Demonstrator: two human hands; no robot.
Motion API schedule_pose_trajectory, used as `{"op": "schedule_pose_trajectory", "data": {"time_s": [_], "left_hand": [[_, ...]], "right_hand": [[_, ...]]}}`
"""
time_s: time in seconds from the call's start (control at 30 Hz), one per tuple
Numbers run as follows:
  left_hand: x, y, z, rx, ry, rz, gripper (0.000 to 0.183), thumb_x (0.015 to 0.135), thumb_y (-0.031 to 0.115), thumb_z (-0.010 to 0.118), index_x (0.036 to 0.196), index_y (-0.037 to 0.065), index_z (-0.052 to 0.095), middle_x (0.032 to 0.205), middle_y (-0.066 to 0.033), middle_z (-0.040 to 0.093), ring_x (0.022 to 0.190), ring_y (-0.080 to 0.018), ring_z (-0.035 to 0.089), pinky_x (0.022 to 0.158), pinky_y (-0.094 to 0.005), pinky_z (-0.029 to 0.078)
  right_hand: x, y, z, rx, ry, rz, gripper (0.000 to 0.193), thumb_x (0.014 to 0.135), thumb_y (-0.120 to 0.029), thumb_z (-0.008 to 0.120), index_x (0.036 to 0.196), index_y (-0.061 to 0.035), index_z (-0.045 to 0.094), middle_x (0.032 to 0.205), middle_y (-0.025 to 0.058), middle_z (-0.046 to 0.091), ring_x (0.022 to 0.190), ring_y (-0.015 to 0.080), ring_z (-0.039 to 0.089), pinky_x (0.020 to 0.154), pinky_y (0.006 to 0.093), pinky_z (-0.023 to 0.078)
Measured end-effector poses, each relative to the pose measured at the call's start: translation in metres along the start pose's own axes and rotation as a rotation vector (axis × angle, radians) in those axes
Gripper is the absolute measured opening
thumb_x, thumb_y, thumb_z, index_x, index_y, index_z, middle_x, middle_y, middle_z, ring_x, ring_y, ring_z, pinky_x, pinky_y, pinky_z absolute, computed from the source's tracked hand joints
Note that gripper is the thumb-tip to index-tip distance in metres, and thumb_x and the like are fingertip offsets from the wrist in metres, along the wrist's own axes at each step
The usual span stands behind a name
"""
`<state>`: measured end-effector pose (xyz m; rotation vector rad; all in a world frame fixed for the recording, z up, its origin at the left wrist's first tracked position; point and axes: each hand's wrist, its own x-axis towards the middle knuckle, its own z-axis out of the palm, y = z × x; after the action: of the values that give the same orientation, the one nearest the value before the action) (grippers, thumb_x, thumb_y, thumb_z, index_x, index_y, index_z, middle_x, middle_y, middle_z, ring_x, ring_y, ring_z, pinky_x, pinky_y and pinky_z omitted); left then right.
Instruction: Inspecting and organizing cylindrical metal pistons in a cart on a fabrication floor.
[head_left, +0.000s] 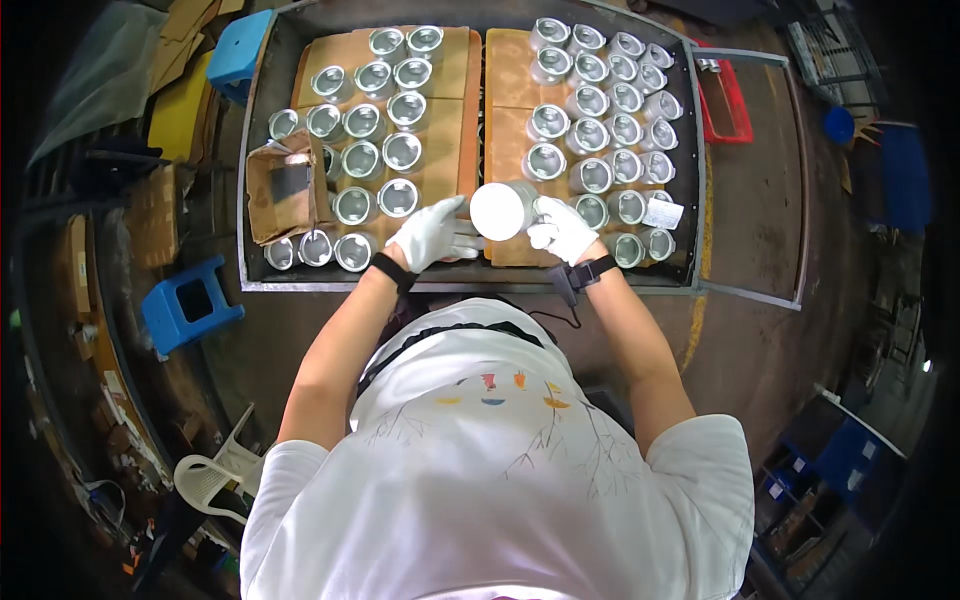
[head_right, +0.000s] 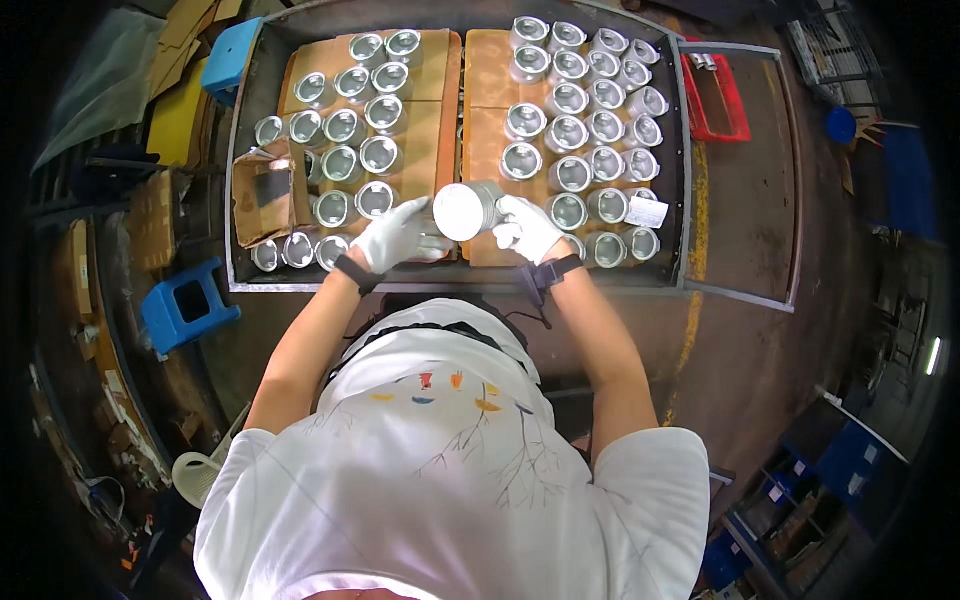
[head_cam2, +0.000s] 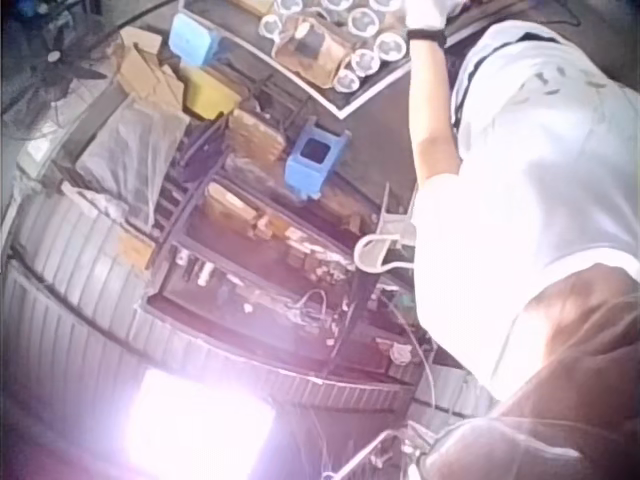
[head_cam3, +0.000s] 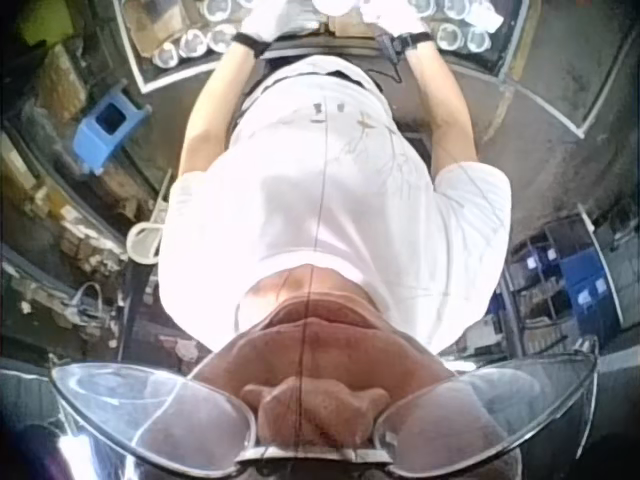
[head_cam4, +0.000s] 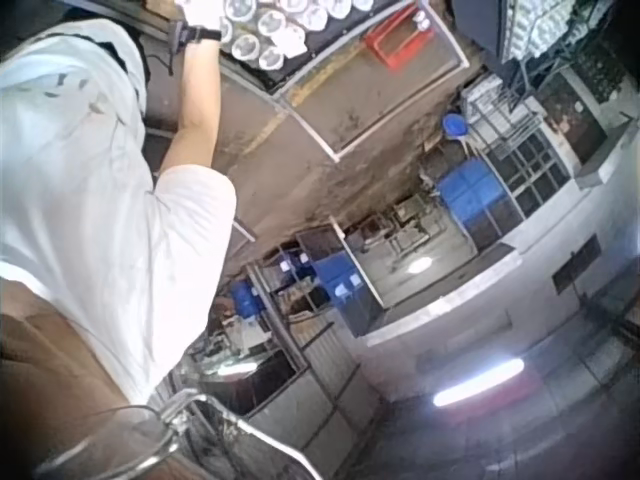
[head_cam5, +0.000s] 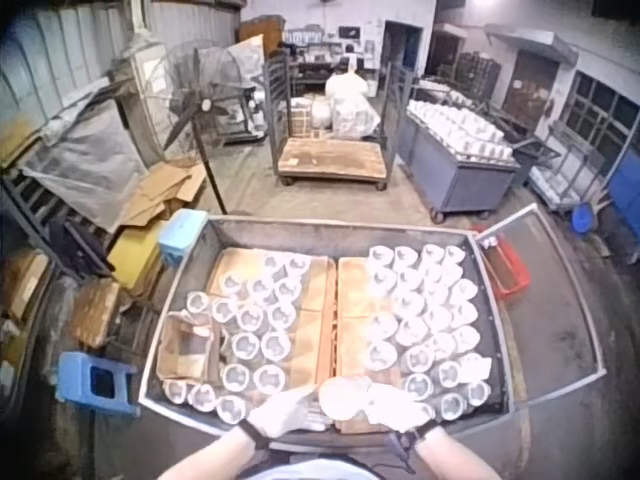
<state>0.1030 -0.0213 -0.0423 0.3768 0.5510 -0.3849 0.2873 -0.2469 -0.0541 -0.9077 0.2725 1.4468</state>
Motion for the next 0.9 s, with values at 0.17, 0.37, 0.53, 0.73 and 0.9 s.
{"op": "schedule_pose_trajectory", "data": {"time_s": [0.17, 0.37, 0.53, 0.73, 0.9], "left_hand": [[0.017, 0.000, 0.041, 0.458, -0.248, 0.340, 0.043, 0.099, 0.036, 0.056, 0.135, 0.013, 0.051, 0.136, -0.0100, 0.057, 0.121, -0.0333, 0.056, 0.105, -0.0524, 0.045], [0.001, 0.017, 0.059, -0.485, -0.126, -0.052, 0.043, 0.098, 0.034, 0.059, 0.132, 0.008, 0.051, 0.131, -0.0102, 0.058, 0.120, -0.0325, 0.056, 0.096, -0.0620, 0.050], [-0.012, 0.020, 0.062, -0.423, -0.200, -0.009, 0.044, 0.101, 0.036, 0.054, 0.134, 0.008, 0.047, 0.129, -0.0102, 0.058, 0.120, -0.0302, 0.057, 0.099, -0.0571, 0.051], [-0.025, 0.028, 0.058, -0.348, -0.203, -0.003, 0.041, 0.106, 0.039, 0.041, 0.131, 0.008, 0.052, 0.132, -0.0099, 0.058, 0.121, -0.0296, 0.058, 0.099, -0.0600, 0.051], [-0.030, 0.025, 0.049, -0.371, -0.223, 0.032, 0.045, 0.105, 0.043, 0.042, 0.133, 0.009, 0.050, 0.133, -0.0111, 0.057, 0.122, -0.0292, 0.057, 0.096, -0.0622, 0.051]], "right_hand": [[0.002, 0.002, 0.020, 0.037, -0.135, -0.021, 0.011, 0.100, -0.019, 0.053, 0.097, -0.0103, 0.058, 0.075, 0.0009, 0.054, 0.055, 0.0126, 0.049, 0.046, 0.0258, 0.040], [0.006, -0.004, 0.051, -0.633, 0.125, -0.457, 0.021, 0.099, -0.020, 0.052, 0.110, -0.0041, 0.061, 0.095, 0.0009, 0.062, 0.085, 0.0119, 0.060, 0.072, 0.0276, 0.051], [0.023, 0.009, 0.064, -0.011, 0.002, -0.300, 0.031, 0.100, -0.014, 0.048, 0.125, 0.0003, 0.060, 0.121, 0.0087, 0.065, 0.110, 0.0180, 0.063, 0.094, 0.0323, 0.052], [0.030, 0.021, 0.067, 0.081, -0.078, -0.237, 0.033, 0.098, -0.013, 0.051, 0.126, 0.0045, 0.057, 0.122, 0.0140, 0.065, 0.112, 0.0223, 0.064, 0.099, 0.0393, 0.052], [0.026, 0.028, 0.098, 0.086, -0.018, -0.268, 0.036, 0.096, -0.013, 0.051, 0.127, 0.0043, 0.057, 0.122, 0.0140, 0.065, 0.112, 0.0234, 0.064, 0.099, 0.0407, 0.052]]}}
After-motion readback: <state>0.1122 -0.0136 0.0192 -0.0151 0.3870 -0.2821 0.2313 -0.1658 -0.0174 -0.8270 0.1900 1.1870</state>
